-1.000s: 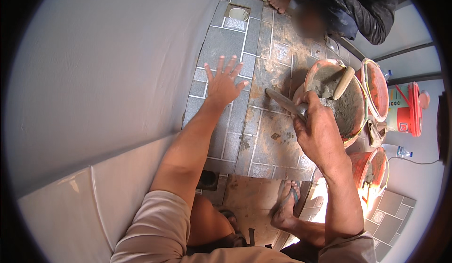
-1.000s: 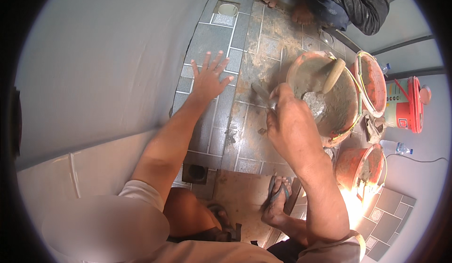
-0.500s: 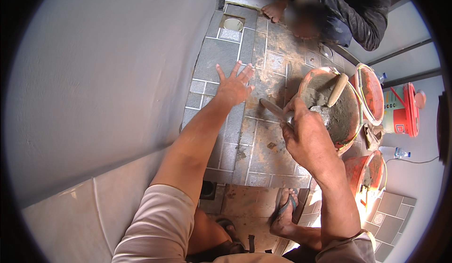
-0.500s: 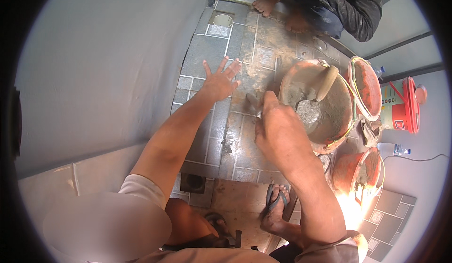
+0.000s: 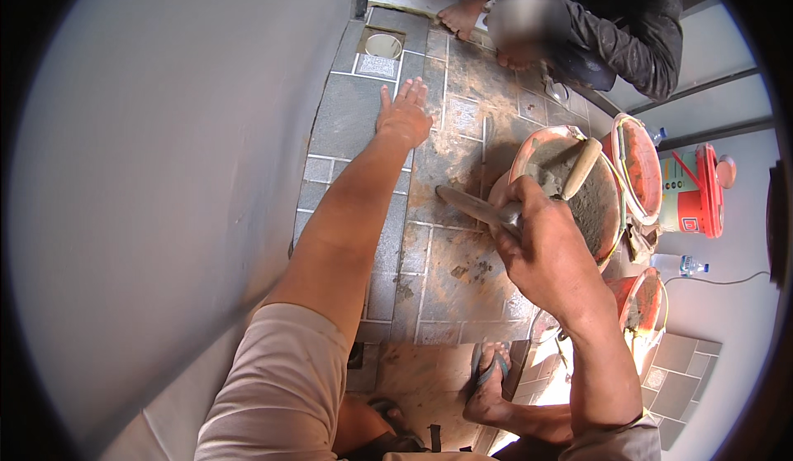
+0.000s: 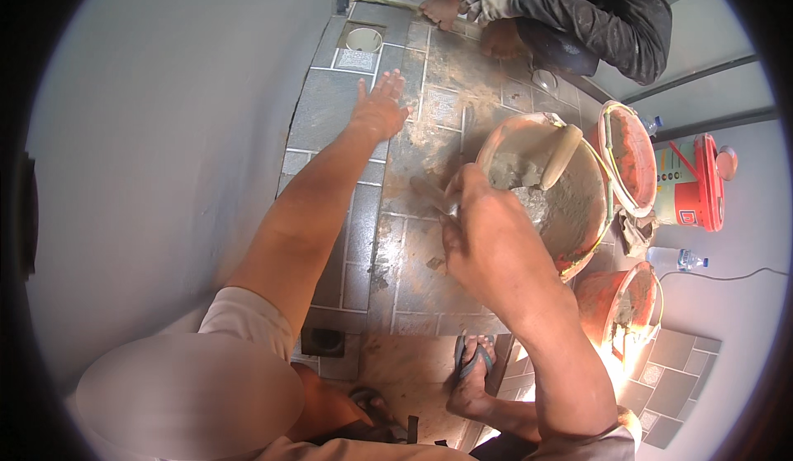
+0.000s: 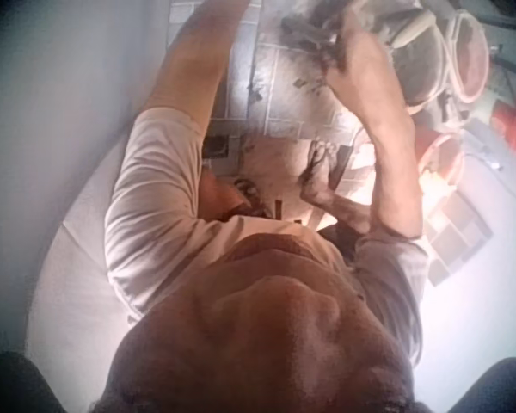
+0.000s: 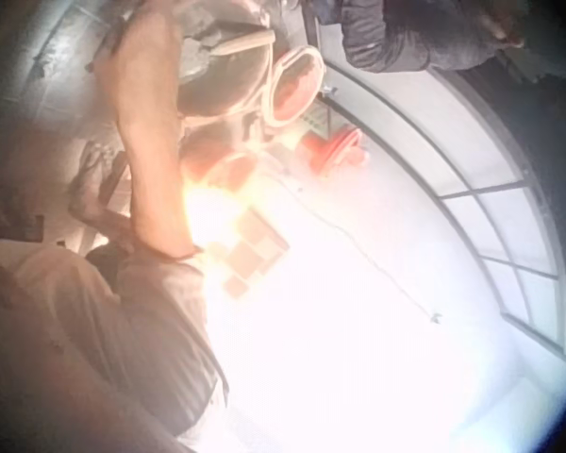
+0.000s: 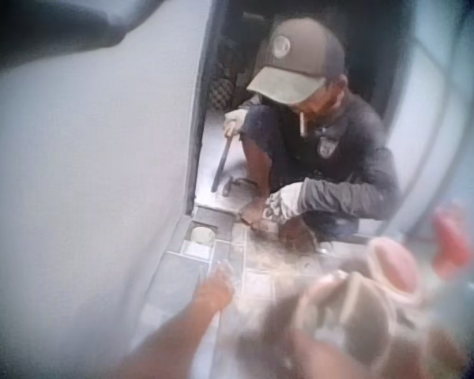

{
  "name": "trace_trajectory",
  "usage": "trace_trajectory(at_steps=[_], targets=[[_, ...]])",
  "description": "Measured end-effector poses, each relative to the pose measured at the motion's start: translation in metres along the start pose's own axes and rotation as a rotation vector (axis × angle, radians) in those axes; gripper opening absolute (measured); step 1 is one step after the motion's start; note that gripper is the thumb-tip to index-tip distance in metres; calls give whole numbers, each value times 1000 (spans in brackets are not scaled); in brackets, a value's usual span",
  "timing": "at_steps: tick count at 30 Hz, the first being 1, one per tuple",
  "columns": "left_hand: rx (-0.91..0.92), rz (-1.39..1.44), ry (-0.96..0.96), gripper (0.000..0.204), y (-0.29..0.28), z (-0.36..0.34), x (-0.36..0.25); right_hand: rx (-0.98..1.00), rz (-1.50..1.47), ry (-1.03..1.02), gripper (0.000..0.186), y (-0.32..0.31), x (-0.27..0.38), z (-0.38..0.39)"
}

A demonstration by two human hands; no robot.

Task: The person is kneeling on a tiled floor, using a trowel to spread cement and a rubber mallet to tap down tiles. They are working on a section of the floor near a wall, placing tiles and adjusting them to fit the pattern.

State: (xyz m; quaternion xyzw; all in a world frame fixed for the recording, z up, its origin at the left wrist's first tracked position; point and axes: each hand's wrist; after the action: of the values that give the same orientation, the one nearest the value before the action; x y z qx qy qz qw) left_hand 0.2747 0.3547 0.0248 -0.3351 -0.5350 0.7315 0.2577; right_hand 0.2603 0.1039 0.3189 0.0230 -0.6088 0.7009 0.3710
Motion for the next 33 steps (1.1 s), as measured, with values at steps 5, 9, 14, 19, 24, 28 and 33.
trace_trajectory(at_steps=[5, 9, 14, 19, 24, 28, 33], targets=[[-155, 42, 3, 73, 15, -1, -5, 6, 6, 63, 31, -12, -7, -11], [-201, 58, 7, 71, 17, 1, -9, 7, -47, 107, 32, -15, -15, -16], [-192, 46, 19, 71, 18, 0, -5, 7, -22, 94, 31, -18, -8, -18], [-214, -18, 20, 71, 24, -2, -4, -59, 33, -31, 27, -18, -17, -17], [-233, 4, 37, 72, 37, 30, 8, -71, 11, -44, 30, -20, -27, -26], [-261, 158, -62, 78, 41, 102, 17, -126, 36, -17, 39, -27, -45, -26], [-340, 63, -362, 85, 41, 174, 53, -138, 74, 5, 38, -25, -40, -22]])
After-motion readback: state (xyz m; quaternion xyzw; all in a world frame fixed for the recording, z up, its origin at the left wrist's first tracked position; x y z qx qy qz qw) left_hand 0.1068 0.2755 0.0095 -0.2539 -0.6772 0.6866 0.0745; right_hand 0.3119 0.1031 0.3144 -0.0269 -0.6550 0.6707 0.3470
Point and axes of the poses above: each hand's wrist, its own z-axis away from the middle knuckle, its own y-axis out of the palm, x = y × z, and after that the axes turned 1 degree about -x, right-handed
